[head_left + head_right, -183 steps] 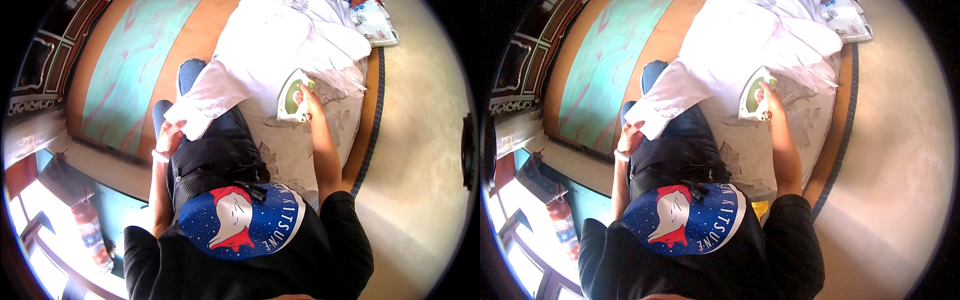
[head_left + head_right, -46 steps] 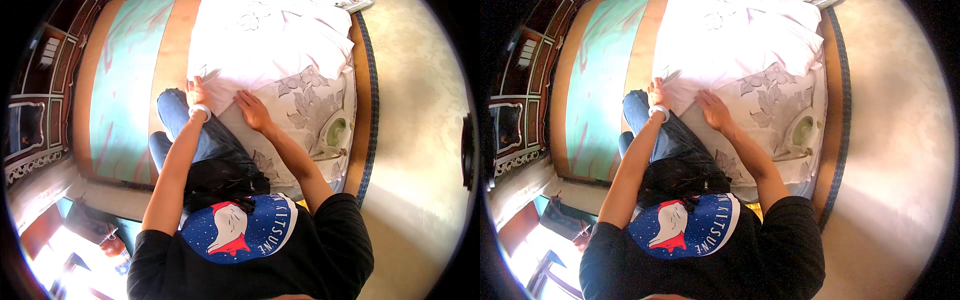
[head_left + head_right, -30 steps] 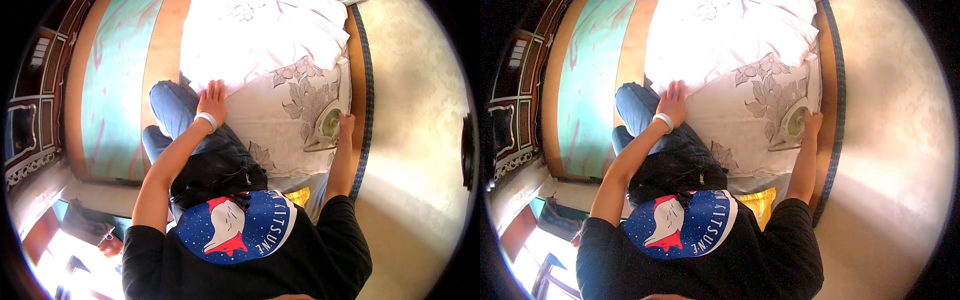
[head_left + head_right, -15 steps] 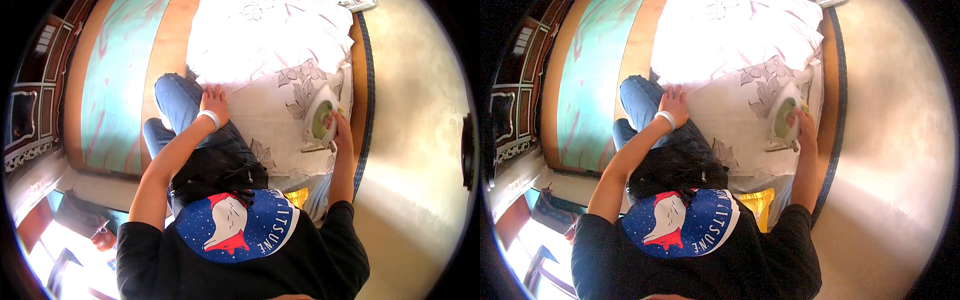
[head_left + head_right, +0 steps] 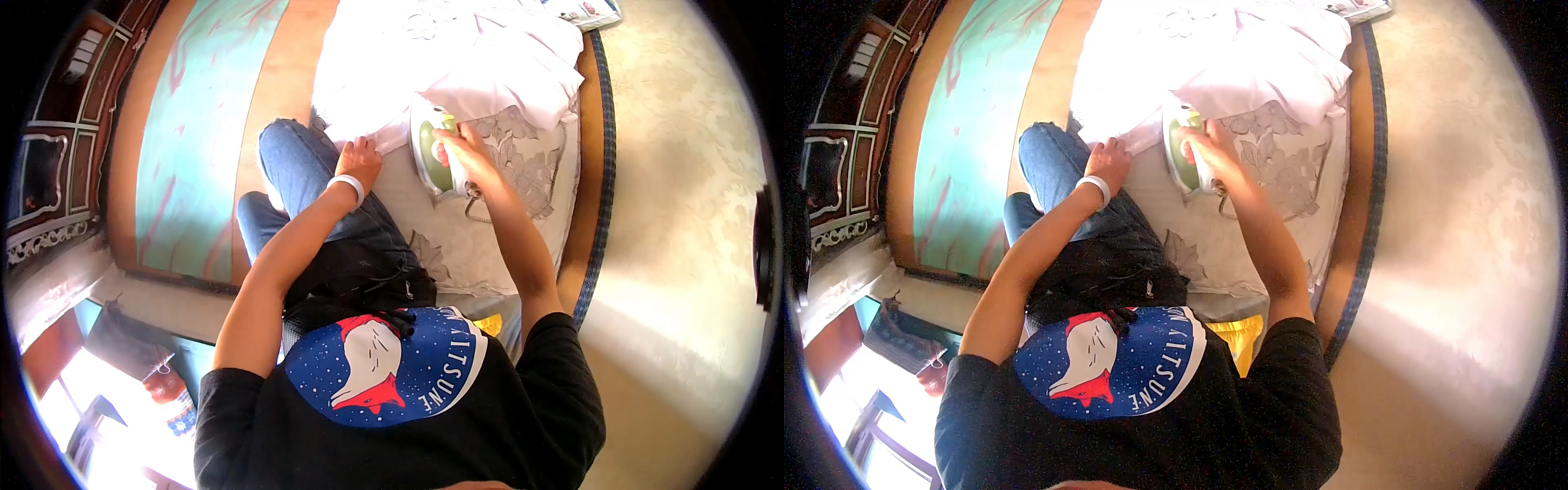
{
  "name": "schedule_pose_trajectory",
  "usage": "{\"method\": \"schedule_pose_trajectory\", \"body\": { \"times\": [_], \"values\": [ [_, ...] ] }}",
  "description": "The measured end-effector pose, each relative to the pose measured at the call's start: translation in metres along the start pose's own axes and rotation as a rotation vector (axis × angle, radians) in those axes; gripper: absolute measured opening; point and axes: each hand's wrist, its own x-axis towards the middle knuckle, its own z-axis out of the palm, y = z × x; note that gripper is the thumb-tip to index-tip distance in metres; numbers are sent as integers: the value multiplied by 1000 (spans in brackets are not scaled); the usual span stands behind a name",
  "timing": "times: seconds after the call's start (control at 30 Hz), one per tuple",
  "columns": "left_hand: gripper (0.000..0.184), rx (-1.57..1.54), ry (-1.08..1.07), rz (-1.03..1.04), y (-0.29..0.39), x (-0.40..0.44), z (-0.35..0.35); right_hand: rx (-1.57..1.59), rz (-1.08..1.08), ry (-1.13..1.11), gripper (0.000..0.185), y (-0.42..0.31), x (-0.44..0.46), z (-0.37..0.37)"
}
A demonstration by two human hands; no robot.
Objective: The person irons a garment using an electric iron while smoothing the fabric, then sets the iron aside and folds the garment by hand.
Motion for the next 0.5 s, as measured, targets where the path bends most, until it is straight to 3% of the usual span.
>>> {"method": "schedule_pose_trajectory", "body": {
  "times": [0.1,0.17,0.27,0.37,0.5],
  "values": [
    [22,22,23,-2,-3,-1,2,-301,-68,-88,31,34,13,1],
    [26,95,128,9,-1,-3,18,-277,-44,-54,31,23,-12,12],
    [38,-22,-28,-102,1,-2,34,-276,-17,-51,33,17,-24,14],
    [46,114,-194,-29,3,-11,16,-342,-80,-61,35,14,-36,19],
    [46,68,-91,14,1,-14,31,-420,-167,-133,40,13,-43,26]
  ]
}}
